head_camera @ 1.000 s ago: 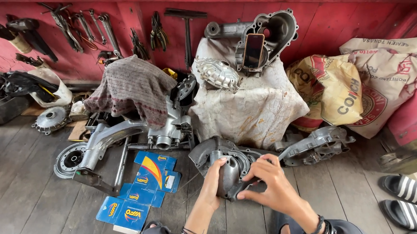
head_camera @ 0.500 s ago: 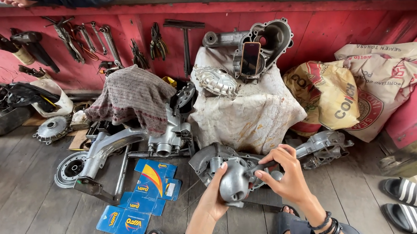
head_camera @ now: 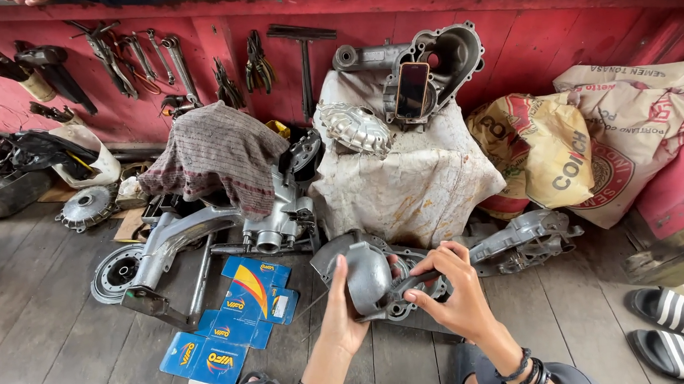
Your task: The person sits on the floor and cleans a metallic engine casing using a small metal tool. They scrape the interior surfaces and edges of the part, rotating it to access different areas while surrounded by other disassembled engine components.
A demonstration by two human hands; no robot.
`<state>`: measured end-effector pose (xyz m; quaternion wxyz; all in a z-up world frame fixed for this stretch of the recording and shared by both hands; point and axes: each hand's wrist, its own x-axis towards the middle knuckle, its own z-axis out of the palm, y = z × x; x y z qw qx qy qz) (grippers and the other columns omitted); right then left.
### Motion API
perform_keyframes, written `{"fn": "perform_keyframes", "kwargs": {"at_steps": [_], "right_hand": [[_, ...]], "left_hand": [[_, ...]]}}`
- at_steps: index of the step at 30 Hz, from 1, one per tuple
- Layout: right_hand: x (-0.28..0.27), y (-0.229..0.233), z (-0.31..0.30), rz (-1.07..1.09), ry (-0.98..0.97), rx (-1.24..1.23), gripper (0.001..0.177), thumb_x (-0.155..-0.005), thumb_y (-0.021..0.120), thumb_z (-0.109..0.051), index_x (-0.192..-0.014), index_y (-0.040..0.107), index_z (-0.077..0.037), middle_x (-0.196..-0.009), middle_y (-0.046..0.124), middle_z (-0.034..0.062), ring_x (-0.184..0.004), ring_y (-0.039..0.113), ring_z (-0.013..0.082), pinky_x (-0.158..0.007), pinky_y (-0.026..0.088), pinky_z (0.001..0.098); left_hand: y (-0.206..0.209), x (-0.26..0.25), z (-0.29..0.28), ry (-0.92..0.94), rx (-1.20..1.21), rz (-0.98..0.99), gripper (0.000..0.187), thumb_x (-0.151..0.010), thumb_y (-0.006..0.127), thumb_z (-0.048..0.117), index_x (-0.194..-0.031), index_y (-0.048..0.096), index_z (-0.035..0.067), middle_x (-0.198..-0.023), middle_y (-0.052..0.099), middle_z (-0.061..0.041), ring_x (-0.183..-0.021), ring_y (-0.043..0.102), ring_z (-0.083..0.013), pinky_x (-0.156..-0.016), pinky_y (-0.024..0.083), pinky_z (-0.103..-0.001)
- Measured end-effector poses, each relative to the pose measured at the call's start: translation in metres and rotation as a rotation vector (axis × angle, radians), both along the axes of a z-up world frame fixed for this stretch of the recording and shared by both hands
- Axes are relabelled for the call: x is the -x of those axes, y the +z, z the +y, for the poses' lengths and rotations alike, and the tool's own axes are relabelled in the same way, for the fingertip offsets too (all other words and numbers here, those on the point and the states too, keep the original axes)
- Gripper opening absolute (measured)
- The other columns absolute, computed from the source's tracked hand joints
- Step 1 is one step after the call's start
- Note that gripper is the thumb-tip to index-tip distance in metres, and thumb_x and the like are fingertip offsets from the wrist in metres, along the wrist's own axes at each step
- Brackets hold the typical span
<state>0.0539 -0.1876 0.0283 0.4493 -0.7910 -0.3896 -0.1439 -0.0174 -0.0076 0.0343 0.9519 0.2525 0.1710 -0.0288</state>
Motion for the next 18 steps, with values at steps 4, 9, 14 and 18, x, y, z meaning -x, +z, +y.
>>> {"fn": "perform_keyframes", "kwargs": {"at_steps": [4,9,14,18], "right_hand": [[-0.008,-0.007,-0.002,-0.04,-0.014,0.045,0.045,-0.088,0.064,-0.059,-0.089,0.067,-0.014,-0.082,0.069,-0.0032,-0.075,0.064,0.0124,-0.108,0.034,0.0396],[-0.012,-0.012,-0.004,0.026,-0.048,0.088,0.047,-0.086,0.066,-0.06,-0.085,0.065,-0.013,-0.08,0.064,-0.003,-0.076,0.059,0.0141,-0.109,0.035,0.0398],[0.0,-0.001,0.001,-0.034,0.025,0.098,0.053,-0.086,0.062,-0.065,-0.085,0.064,-0.012,-0.08,0.063,-0.0014,-0.074,0.059,0.0155,-0.108,0.033,0.0413],[0.0,0.002,0.002,-0.083,0.033,0.134,0.051,-0.088,0.061,-0.063,-0.088,0.067,-0.012,-0.085,0.066,-0.0007,-0.081,0.062,0.0163,-0.109,0.031,0.0427]], "left_hand": [[0.0,0.0,0.004,0.01,-0.001,-0.06,0.067,-0.09,0.051,0.058,-0.133,0.057,0.007,-0.127,0.069,-0.015,-0.105,0.066,-0.0274,-0.086,0.054,-0.04],[-0.01,-0.001,0.005,0.102,0.06,-0.047,0.076,-0.076,0.065,0.049,-0.138,0.055,0.006,-0.131,0.065,-0.016,-0.119,0.062,-0.0301,-0.098,0.053,-0.045],[-0.022,-0.002,0.007,0.118,0.117,-0.078,0.066,-0.081,0.067,0.044,-0.138,0.053,0.014,-0.123,0.063,-0.012,-0.113,0.062,-0.0292,-0.098,0.053,-0.046],[-0.019,-0.002,0.009,0.13,0.081,-0.117,0.061,-0.084,0.069,0.038,-0.137,0.053,0.014,-0.119,0.062,-0.014,-0.109,0.063,-0.0303,-0.091,0.055,-0.045]]}}
